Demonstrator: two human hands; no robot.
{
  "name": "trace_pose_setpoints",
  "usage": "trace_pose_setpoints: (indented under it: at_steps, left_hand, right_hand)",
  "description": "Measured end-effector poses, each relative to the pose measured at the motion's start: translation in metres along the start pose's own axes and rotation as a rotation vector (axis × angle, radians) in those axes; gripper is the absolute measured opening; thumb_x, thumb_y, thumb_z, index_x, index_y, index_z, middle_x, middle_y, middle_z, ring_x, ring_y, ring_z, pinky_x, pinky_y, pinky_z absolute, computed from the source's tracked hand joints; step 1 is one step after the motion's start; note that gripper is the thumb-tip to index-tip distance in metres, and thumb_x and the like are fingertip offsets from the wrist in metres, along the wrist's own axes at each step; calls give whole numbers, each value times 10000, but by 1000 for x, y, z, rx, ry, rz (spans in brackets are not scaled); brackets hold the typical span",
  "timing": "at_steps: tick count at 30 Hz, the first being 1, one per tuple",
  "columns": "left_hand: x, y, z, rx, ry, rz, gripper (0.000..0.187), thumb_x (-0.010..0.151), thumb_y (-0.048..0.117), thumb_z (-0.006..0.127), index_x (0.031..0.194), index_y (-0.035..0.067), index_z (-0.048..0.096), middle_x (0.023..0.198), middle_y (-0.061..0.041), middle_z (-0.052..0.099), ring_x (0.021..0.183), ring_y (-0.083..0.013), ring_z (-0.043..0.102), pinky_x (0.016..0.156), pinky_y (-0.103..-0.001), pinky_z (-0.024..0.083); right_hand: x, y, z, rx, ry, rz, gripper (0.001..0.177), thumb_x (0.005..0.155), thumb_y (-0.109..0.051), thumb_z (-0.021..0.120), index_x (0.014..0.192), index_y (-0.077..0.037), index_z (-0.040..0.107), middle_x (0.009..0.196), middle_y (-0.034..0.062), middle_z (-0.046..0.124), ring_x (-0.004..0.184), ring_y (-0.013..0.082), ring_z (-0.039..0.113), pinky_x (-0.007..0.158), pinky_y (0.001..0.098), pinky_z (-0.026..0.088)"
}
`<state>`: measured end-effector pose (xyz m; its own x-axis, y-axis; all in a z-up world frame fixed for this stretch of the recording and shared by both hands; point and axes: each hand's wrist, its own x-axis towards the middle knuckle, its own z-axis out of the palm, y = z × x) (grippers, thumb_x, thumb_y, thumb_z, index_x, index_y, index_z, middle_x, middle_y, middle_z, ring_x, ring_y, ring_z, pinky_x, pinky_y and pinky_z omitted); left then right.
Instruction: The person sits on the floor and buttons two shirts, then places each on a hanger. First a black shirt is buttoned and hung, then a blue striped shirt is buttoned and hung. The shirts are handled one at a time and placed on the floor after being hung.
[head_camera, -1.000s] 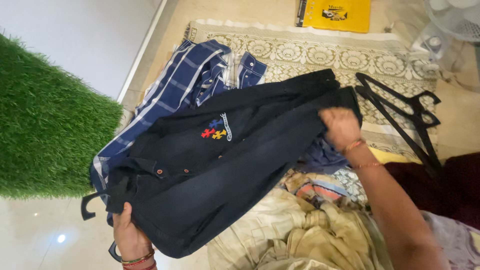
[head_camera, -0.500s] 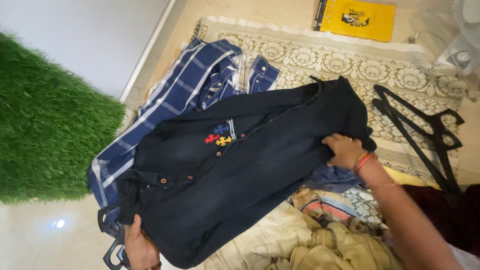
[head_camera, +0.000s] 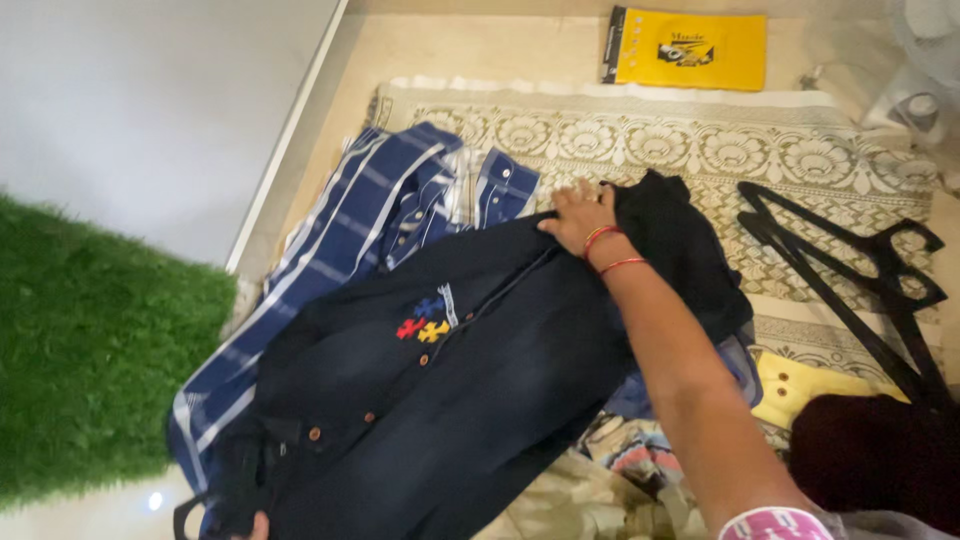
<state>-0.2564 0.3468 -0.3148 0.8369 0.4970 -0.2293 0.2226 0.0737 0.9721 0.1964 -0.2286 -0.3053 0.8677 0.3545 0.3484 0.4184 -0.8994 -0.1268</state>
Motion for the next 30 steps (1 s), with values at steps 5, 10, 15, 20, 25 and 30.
trace_pose_setpoints:
  at_steps: [5, 10, 15, 20, 25, 30]
  left_hand:
    - [25, 14, 9, 31, -35, -95, 375, 1069, 112, 466, 1392, -77, 490, 1372, -202, 600, 1269, -288, 590, 1128, -387, 444]
    - [17, 2, 0, 45, -14, -175, 376, 1055, 113, 486, 1389, -60, 502, 1363, -189, 607, 1260, -283, 596, 1122, -389, 450]
    - [-2, -11, -5, 30, 50, -151, 378, 1041, 114, 506, 1385, -42, 513, 1355, -175, 615, 1250, -277, 601, 1117, -392, 456]
    - [5, -1, 6, -1, 83, -130, 382, 1027, 115, 527, 1382, -25, 525, 1347, -162, 622, 1241, -271, 607, 1111, -394, 462]
    - [13, 2, 25, -49, 105, -104, 386, 1013, 116, 547, 1378, -8, 536, 1338, -149, 629, 1232, -265, 613, 1106, -397, 467]
    - [9, -6, 30, -105, 146, -90, 392, 999, 117, 567, 1375, 10, 548, 1330, -135, 637, 1222, -260, 619, 1100, -399, 473]
  right_hand:
    - [4, 9, 10, -12, -422, 144, 606, 935, -642, 533, 1133, -98, 713, 1149, 184, 709, 1182, 363, 611, 1097, 629, 279]
    - [-6, 57, -15, 45, -331, -213, 376, 958, -439, 643, 867, -91, 755, 893, 175, 743, 873, 371, 710, 831, 500, 547]
    - [-26, 71, -36, -45, -327, -29, 331, 913, -357, 710, 1075, -68, 712, 1166, 150, 702, 1124, 366, 655, 945, 478, 546]
    - [-24, 34, -17, -134, -271, 120, 684, 774, -337, 721, 1410, -152, 551, 1475, 103, 522, 1410, 404, 388, 1010, 702, 287]
    - [-25, 42, -4, -143, -445, 212, 502, 922, -369, 645, 1371, -150, 588, 1378, 125, 574, 1353, 359, 439, 1137, 665, 226]
    - [-22, 67, -15, -189, -360, 41, 238, 985, -269, 596, 1157, -174, 730, 1275, 115, 658, 1290, 333, 535, 1056, 562, 386]
